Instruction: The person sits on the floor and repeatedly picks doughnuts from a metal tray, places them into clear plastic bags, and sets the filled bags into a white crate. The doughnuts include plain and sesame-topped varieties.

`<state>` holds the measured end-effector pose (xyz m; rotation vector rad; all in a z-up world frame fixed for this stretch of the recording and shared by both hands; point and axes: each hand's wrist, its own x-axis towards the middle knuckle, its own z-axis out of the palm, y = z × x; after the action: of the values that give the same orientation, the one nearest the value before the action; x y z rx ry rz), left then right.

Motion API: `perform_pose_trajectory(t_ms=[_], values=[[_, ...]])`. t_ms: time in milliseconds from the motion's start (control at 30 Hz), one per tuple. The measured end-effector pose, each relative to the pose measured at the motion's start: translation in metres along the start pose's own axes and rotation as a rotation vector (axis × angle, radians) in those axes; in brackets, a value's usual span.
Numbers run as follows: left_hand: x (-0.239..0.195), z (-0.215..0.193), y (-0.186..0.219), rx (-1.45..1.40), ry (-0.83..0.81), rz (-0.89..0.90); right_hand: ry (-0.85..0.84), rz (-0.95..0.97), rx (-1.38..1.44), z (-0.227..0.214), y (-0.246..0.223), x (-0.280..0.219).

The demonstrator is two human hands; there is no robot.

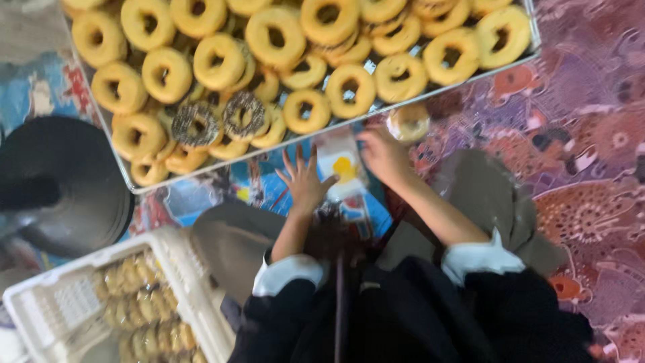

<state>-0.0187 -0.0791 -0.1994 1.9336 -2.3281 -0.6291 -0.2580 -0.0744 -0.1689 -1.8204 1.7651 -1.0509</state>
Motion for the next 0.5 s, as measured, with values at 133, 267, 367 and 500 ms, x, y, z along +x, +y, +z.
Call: perform_pose_trajectory(t_ms=[133,267,367,500], values=[[0.013,-0.011,-0.016,0.206,-0.021,0.065,-0.274,-0.343,-0.349,0.113,-0.020,0.028],[0.024,0.005,-0.017,0.339,-0.192,0.014,-0.658,-0.104,-0.452,0.170,-0.006,0.046],[0.026,0.001,-0.009,0.452,0.051,0.098,-0.849,0.042,-0.504,0.145,-0.009,0.069],[-0.007,-0.033,-0.017,-0.305,0.032,0.043,-0.508,0.221,-0.025,0.056,-0.086,0.052]])
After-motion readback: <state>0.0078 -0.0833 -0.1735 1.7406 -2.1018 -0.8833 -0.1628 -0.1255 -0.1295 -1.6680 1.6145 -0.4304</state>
